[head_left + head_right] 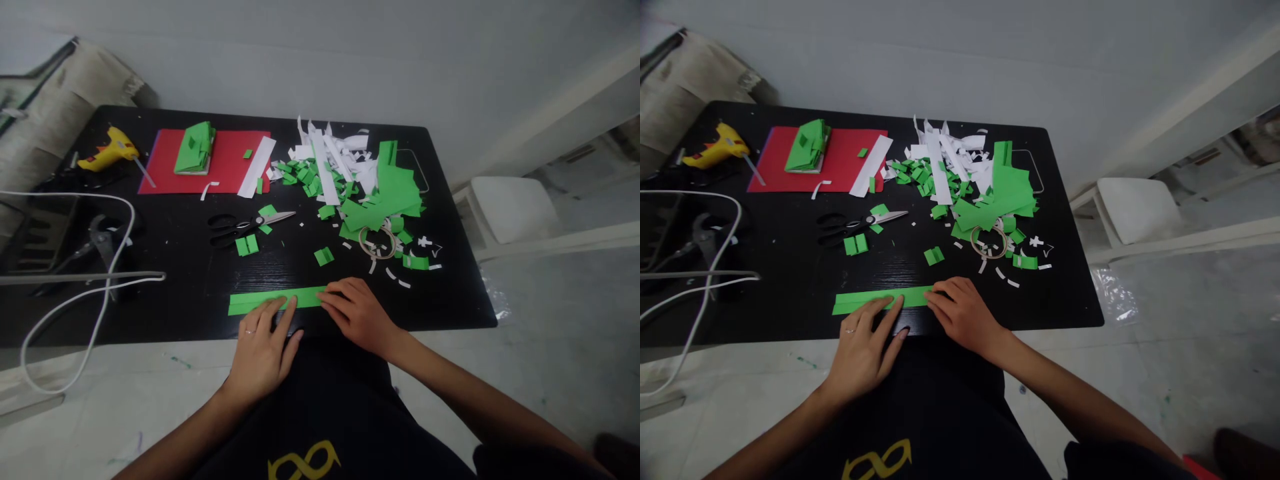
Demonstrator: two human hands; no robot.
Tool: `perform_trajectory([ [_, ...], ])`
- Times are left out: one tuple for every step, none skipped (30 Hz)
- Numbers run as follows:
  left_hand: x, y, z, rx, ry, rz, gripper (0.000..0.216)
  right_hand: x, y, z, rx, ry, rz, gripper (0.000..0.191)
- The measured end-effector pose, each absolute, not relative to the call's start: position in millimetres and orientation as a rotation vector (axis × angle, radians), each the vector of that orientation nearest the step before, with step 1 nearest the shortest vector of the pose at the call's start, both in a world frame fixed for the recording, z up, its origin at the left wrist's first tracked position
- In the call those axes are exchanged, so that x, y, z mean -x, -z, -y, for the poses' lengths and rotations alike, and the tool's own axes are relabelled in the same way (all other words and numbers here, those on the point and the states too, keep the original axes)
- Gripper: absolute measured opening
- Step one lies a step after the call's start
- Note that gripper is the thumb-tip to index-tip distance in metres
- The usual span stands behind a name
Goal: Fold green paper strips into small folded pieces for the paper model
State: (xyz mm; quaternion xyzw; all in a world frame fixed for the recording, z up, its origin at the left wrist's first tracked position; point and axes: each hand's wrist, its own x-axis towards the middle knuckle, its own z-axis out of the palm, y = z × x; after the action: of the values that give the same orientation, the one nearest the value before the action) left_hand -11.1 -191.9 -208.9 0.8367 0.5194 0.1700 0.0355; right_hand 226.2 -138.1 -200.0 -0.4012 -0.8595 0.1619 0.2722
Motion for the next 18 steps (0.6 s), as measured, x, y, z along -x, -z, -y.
perform_trajectory([
  [11,208,192,-2.571,-0.502,-1.601,0.047,-227,200,135,1.085,-0.47,2.294,0.019],
  [11,208,192,-2.571,-0.482,-1.607,0.046,-227,200,131,1.088,-0.5,2.281,0.017],
  [10,207,192,-2.571,-0.466,-1.612,0.046,-228,200,128,1.088,-0.526,2.272,0.015],
  [10,207,192,-2.572,-0.453,-1.618,0.045,-229,200,125,1.085,-0.545,2.271,0.013],
  [10,206,192,-2.574,-0.445,-1.623,0.045,-229,200,122,1.079,-0.563,2.277,0.012],
  [9,206,192,-2.58,-0.443,-1.623,0.045,-230,200,120,1.068,-0.58,2.286,0.011],
  [8,205,192,-2.586,-0.447,-1.62,0.045,-231,201,118,1.054,-0.597,2.29,0.011],
  [8,205,192,-2.592,-0.457,-1.612,0.045,-231,202,116,1.039,-0.615,2.292,0.01],
  [7,205,192,-2.597,-0.471,-1.599,0.045,-232,203,114,1.027,-0.635,2.288,0.01],
  [6,205,191,-2.6,-0.491,-1.58,0.045,-233,204,113,1.017,-0.653,2.281,0.01],
  [4,205,191,-2.603,-0.515,-1.557,0.044,-233,205,112,1.011,-0.669,2.276,0.009],
  [3,205,190,-2.604,-0.54,-1.535,0.044,-233,205,111,1.009,-0.682,2.272,0.009],
  [2,205,190,-2.606,-0.56,-1.515,0.043,-234,206,110,1.009,-0.692,2.273,0.009],
  [1,205,189,-2.608,-0.571,-1.501,0.043,-234,206,109,1.009,-0.7,2.276,0.009],
  [1,205,189,-2.609,-0.571,-1.496,0.043,-234,206,109,1.01,-0.705,2.28,0.009],
  [0,205,189,-2.61,-0.561,-1.499,0.043,-234,206,108,1.011,-0.71,2.283,0.009],
  [0,205,189,-2.611,-0.542,-1.505,0.043,-234,206,107,1.012,-0.714,2.285,0.009],
  [-1,205,189,-2.611,-0.52,-1.516,0.044,-234,206,107,1.012,-0.715,2.286,0.009],
])
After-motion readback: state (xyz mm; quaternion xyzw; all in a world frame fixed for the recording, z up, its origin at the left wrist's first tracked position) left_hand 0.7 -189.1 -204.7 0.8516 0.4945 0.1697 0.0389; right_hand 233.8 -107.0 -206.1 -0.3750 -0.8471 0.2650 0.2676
